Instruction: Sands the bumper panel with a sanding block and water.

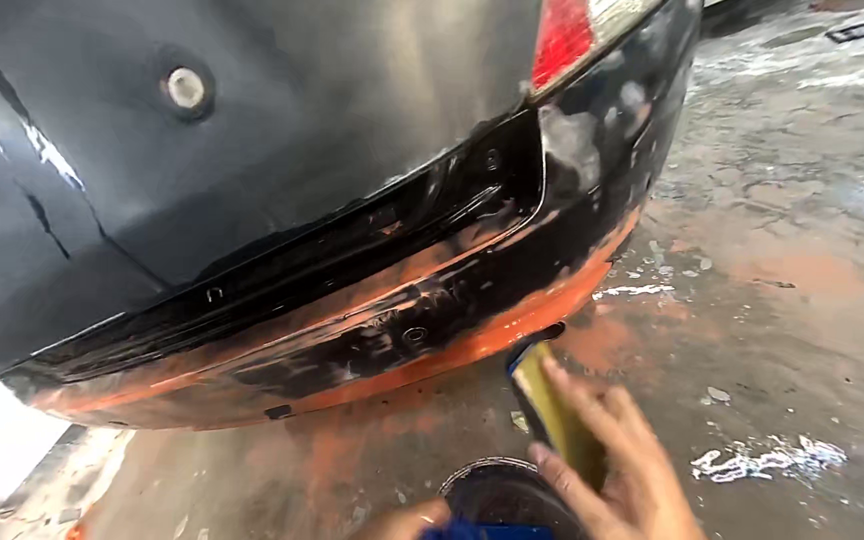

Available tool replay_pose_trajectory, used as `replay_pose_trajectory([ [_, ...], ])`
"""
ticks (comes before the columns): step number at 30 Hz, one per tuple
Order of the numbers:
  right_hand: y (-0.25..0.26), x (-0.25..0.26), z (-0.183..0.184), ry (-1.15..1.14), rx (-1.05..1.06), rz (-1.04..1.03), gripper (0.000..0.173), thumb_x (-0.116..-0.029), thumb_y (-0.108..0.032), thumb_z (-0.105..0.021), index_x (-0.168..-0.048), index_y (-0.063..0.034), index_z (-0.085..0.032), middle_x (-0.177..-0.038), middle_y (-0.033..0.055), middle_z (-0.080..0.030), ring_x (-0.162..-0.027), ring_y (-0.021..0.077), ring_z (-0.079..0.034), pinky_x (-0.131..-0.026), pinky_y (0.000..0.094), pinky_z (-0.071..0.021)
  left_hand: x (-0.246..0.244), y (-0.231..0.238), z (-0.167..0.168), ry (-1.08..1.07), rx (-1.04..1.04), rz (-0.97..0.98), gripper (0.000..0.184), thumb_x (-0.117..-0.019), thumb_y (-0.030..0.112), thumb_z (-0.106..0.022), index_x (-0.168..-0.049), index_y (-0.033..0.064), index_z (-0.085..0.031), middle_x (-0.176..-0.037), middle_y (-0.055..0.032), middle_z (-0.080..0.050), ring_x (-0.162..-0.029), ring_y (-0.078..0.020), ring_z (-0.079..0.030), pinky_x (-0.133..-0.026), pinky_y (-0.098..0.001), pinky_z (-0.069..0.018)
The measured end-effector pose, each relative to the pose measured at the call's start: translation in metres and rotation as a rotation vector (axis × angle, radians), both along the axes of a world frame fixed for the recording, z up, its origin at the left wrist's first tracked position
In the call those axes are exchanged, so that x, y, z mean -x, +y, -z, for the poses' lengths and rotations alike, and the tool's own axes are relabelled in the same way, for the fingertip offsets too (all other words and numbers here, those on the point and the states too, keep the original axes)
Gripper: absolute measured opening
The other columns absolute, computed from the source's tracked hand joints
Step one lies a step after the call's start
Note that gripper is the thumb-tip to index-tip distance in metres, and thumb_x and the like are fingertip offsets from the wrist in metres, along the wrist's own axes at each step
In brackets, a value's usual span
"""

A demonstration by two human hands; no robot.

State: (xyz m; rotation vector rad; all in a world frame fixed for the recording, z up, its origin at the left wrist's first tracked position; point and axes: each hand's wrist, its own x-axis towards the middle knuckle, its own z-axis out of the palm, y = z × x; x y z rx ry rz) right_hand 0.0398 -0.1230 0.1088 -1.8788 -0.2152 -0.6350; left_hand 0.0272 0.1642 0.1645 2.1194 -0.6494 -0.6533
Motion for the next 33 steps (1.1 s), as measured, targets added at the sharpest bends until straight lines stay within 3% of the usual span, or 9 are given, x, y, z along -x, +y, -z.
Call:
replay_pose_trajectory([
  [5, -0.016, -0.072, -0.059, -0.375, 0.195, 0.436, 0.072, -0.0906, -0.045, -0.069, -0.154, -0.0204, -0.048, -0.131, 0.0184, -0.054, -0.113, 0.0283, -0.056, -0.089, 0.0461, -0.0515, -0.028, 0.068, -0.112, -0.148, 0.576, -0.254, 0.057, -0.0898, 0.016, -0.069, -0.144, 0.0222, -0.053, -0.128, 0.0068, -0.069, -0.114, -0.0092, -0.067, -0.099, -0.0334, -0.0573],
  [8, 0.014, -0.092, -0.069, -0.289, 0.236, 0.602, 0.073, -0.0924, -0.040, -0.069, -0.157, -0.0195, -0.043, -0.134, 0.0244, -0.051, -0.119, 0.0381, -0.054, -0.093, 0.0558, -0.0506, -0.053, 0.087, -0.112, 0.000, 1.003, -0.379, 0.032, -0.0939, 0.017, -0.060, -0.126, 0.0133, -0.059, -0.112, -0.0130, -0.073, -0.104, -0.0284, -0.072, -0.091, -0.0501, -0.0594],
  [12, 0.051, -0.088, -0.054, -0.359, 0.451, 0.550, 0.065, -0.0906, -0.044, -0.068, -0.152, -0.0294, -0.051, -0.134, 0.0206, -0.056, -0.117, 0.0350, -0.057, -0.091, 0.0535, -0.0527, -0.082, 0.120, -0.100, -0.184, 1.161, -0.352, 0.028, -0.0958, 0.009, -0.053, -0.119, 0.0196, -0.066, -0.109, 0.0000, -0.075, -0.105, -0.0105, -0.070, -0.095, -0.0344, -0.0579],
  [17, 0.047, -0.098, -0.085, -0.086, 0.144, 0.830, 0.067, -0.0973, -0.040, -0.064, -0.158, -0.0213, -0.041, -0.130, 0.0262, -0.053, -0.116, 0.0406, -0.056, -0.093, 0.0596, -0.0509, -0.113, 0.171, -0.115, -0.563, 0.961, -0.220, 0.070, -0.0986, -0.001, -0.050, -0.155, 0.0018, -0.008, -0.143, 0.0052, -0.052, -0.133, -0.0055, -0.052, -0.115, -0.0322, -0.0432],
  [19, 0.082, -0.086, -0.071, -0.123, 0.221, 0.812, 0.068, -0.0973, -0.042, -0.062, -0.159, -0.0237, -0.040, -0.131, 0.0221, -0.053, -0.114, 0.0355, -0.058, -0.089, 0.0551, -0.0545, -0.125, 0.185, -0.131, -0.767, 0.701, -0.156, 0.081, -0.0972, 0.004, -0.055, -0.149, -0.0187, 0.003, -0.148, -0.0132, -0.041, -0.138, -0.0056, -0.045, -0.118, -0.0289, -0.0386],
  [21, 0.078, -0.089, -0.061, -0.143, 0.301, 0.798, 0.067, -0.0955, -0.043, -0.062, -0.157, -0.0233, -0.043, -0.132, 0.0206, -0.054, -0.115, 0.0344, -0.058, -0.091, 0.0535, -0.0538, -0.140, 0.196, -0.141, -1.008, 0.378, -0.068, 0.080, -0.0976, 0.014, -0.062, -0.142, -0.0288, -0.010, -0.143, -0.0339, -0.041, -0.138, -0.0129, -0.044, -0.118, -0.0299, -0.0366],
  [27, 0.081, -0.110, -0.100, 0.041, 0.049, 0.956, 0.065, -0.0990, -0.040, -0.060, -0.158, -0.0225, -0.040, -0.133, 0.0283, -0.052, -0.120, 0.0432, -0.055, -0.097, 0.0609, -0.0497, -0.199, 0.202, -0.147, -1.218, 0.055, 0.252, 0.049, -0.1025, 0.028, -0.052, -0.151, 0.0342, -0.050, -0.144, -0.0144, -0.058, -0.133, -0.0283, -0.055, -0.110, -0.0512, -0.0441],
  [31, 0.097, -0.103, -0.075, -0.086, 0.262, 0.876, 0.066, -0.0961, -0.041, -0.062, -0.158, -0.0252, -0.042, -0.134, 0.0225, -0.054, -0.118, 0.0374, -0.057, -0.094, 0.0572, -0.0525, -0.212, 0.183, -0.144, -1.277, 0.024, 0.310, 0.093, -0.0708, 0.079, -0.071, -0.150, 0.0379, -0.045, -0.144, -0.0201, -0.054, -0.127, -0.0324, -0.058, -0.101, -0.0532, -0.0499],
  [33, 0.065, -0.117, -0.093, 0.042, 0.115, 0.923, 0.066, -0.0977, -0.040, -0.062, -0.158, -0.0235, -0.041, -0.133, 0.0286, -0.053, -0.118, 0.0436, -0.057, -0.095, 0.0614, -0.0508, -0.214, 0.178, -0.141, -1.325, 0.002, 0.289, 0.105, -0.0592, 0.082, -0.075, -0.149, 0.0348, -0.047, -0.146, -0.0232, -0.051, -0.126, -0.0356, -0.058, -0.098, -0.0545, -0.0510],
])
